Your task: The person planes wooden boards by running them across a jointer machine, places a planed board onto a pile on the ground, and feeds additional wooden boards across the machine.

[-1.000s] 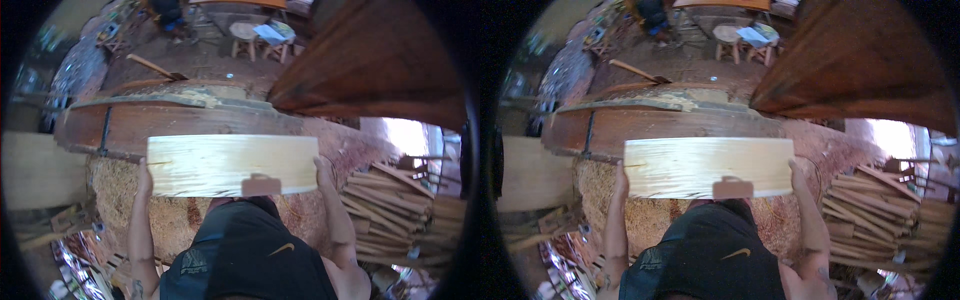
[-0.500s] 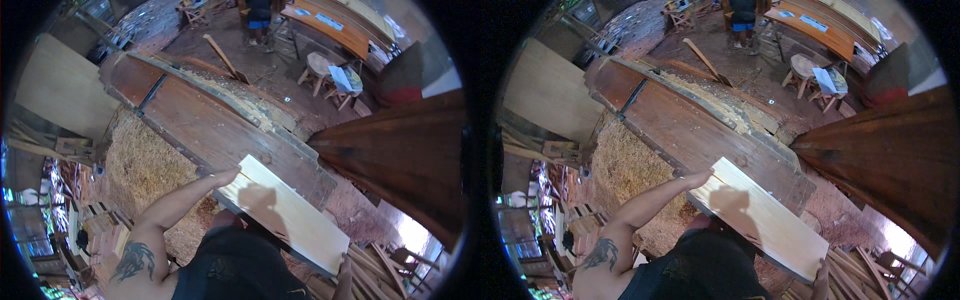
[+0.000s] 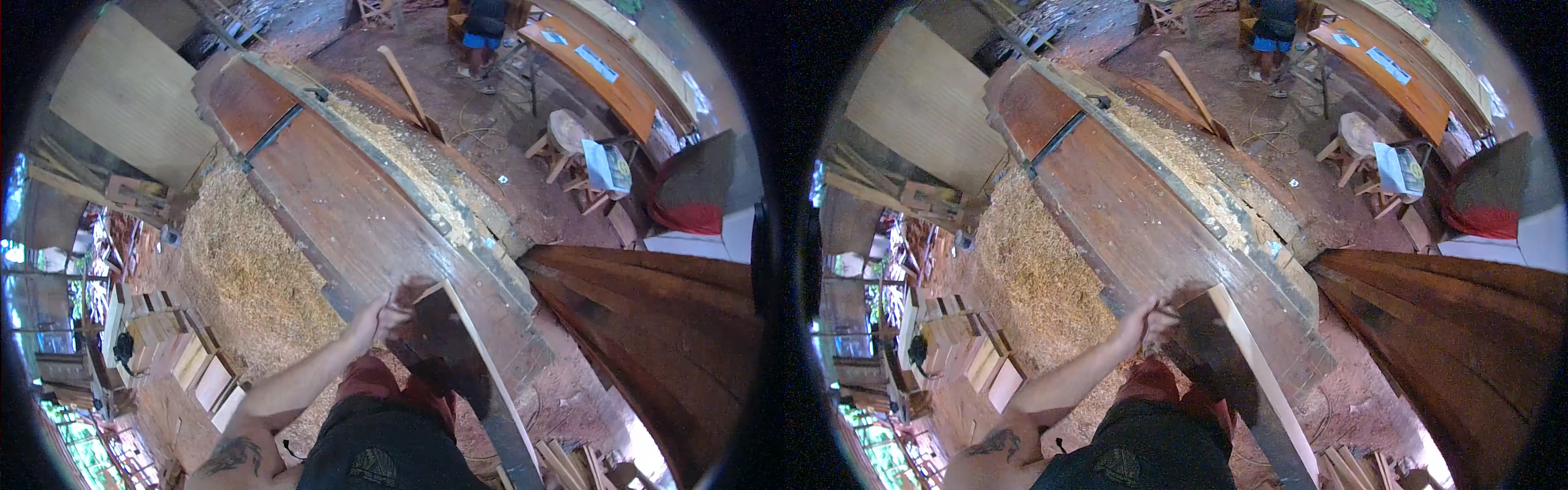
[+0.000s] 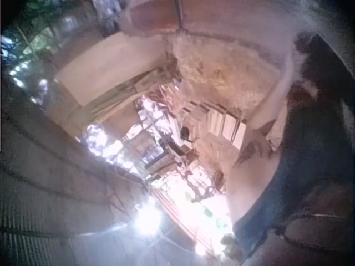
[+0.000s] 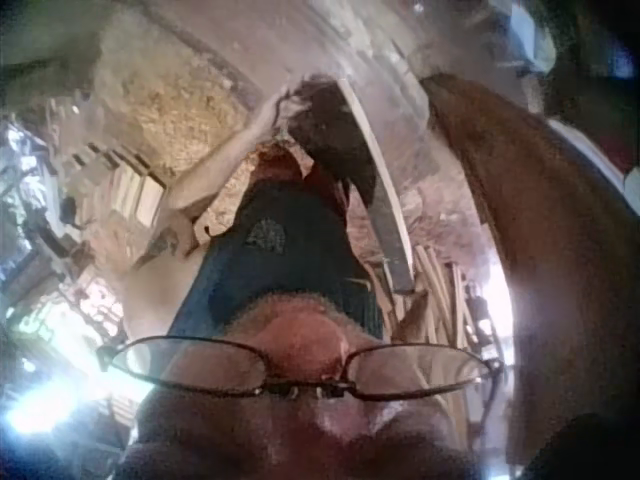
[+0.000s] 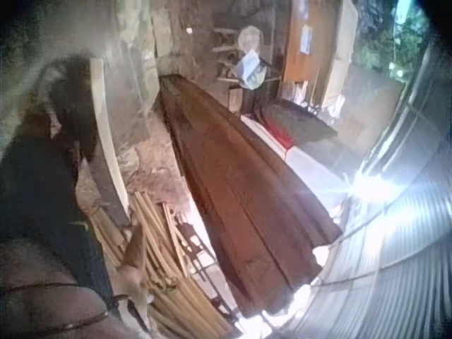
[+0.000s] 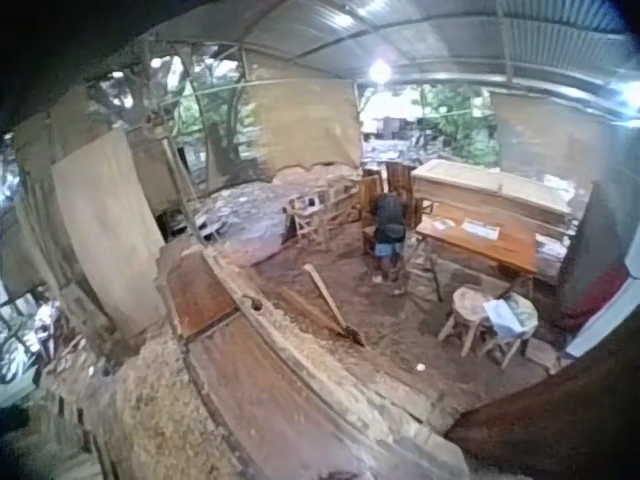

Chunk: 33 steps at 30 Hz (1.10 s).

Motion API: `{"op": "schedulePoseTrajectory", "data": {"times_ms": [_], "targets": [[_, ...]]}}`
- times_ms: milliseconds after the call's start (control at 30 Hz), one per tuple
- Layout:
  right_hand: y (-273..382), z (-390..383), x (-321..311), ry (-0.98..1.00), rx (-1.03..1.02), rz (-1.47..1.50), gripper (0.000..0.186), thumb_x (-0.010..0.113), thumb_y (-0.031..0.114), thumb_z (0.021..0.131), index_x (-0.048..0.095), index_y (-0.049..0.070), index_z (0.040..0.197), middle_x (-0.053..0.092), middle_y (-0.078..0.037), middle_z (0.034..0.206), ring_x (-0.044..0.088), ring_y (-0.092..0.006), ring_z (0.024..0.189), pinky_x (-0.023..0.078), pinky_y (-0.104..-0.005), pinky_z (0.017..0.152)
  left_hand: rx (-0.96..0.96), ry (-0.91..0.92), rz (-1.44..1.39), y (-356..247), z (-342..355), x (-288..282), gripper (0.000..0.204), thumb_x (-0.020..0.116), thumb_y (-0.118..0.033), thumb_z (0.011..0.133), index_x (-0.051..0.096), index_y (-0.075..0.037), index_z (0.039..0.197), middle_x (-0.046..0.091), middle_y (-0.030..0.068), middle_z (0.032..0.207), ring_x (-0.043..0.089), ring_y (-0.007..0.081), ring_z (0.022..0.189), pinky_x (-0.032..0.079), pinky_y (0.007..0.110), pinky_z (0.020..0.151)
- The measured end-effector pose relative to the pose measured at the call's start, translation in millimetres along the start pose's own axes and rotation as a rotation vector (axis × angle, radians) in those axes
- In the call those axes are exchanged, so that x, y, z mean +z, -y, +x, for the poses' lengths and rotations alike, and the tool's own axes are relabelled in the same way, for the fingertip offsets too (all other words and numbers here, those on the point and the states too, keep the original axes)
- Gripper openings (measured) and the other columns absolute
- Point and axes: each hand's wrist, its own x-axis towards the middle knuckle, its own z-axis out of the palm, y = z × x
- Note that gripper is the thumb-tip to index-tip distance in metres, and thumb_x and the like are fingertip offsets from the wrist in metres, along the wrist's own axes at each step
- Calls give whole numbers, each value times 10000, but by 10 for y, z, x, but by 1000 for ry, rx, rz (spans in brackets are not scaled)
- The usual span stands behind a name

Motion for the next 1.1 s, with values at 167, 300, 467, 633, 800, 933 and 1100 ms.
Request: {"op": "schedulePoseTrajectory", "data": {"times_ms": [167,300,467,633,800,933,1100], "targets": [[365,62,148,-2,16,-69,698,567,479,981,435,34,1503,489,-137,1522,504,-315,1346,382,-443,1128,-6,-539,984,1699,-870,-1457,400,488,-391,1031,654,-29,1060,683,158,860,680,306,811,525,440,807],[583,76,192,5,5,-115,701,571,478,978,435,33,1502,485,-138,1525,501,-318,1348,381,-446,1128,-768,-409,1118,2811,-1808,-2193,502,540,-467,978,676,-29,1181,706,239,1136,678,378,1082,515,487,931],[813,76,231,34,-41,-166,705,576,478,974,436,31,1501,480,-140,1528,498,-321,1350,380,-450,1128,-869,-213,1022,3095,-1864,-2104,478,554,-434,942,702,-34,1158,697,249,1171,675,382,1112,527,486,939],[1016,55,220,82,-118,-196,709,581,478,970,437,30,1500,476,-141,1531,495,-325,1352,379,-454,1128,-689,-70,1405,1970,-1105,-1761,456,569,-400,907,727,-38,1134,687,260,1206,672,387,1141,538,485,947],[1233,-22,191,159,-242,-218,713,586,478,966,438,28,1499,471,-143,1534,492,-329,1354,378,-459,1128,337,-321,709,383,-664,-732,566,587,-510,986,629,-46,1308,684,172,1253,649,287,1143,504,396,957],[1479,-171,248,234,-389,-230,716,589,478,963,439,27,1498,467,-145,1536,489,-332,1355,377,-462,1127,234,164,403,-89,-421,456,902,592,-627,952,330,-20,1565,484,215,1513,510,325,1351,394,405,1127],[1989,-394,613,273,-876,-410,764,674,441,913,426,21,1501,444,-178,1546,440,-362,1398,359,-496,1141,370,18,348,-253,-188,1060,1006,648,-632,916,287,56,1556,475,237,1505,434,321,1413,374,405,1141]]}}
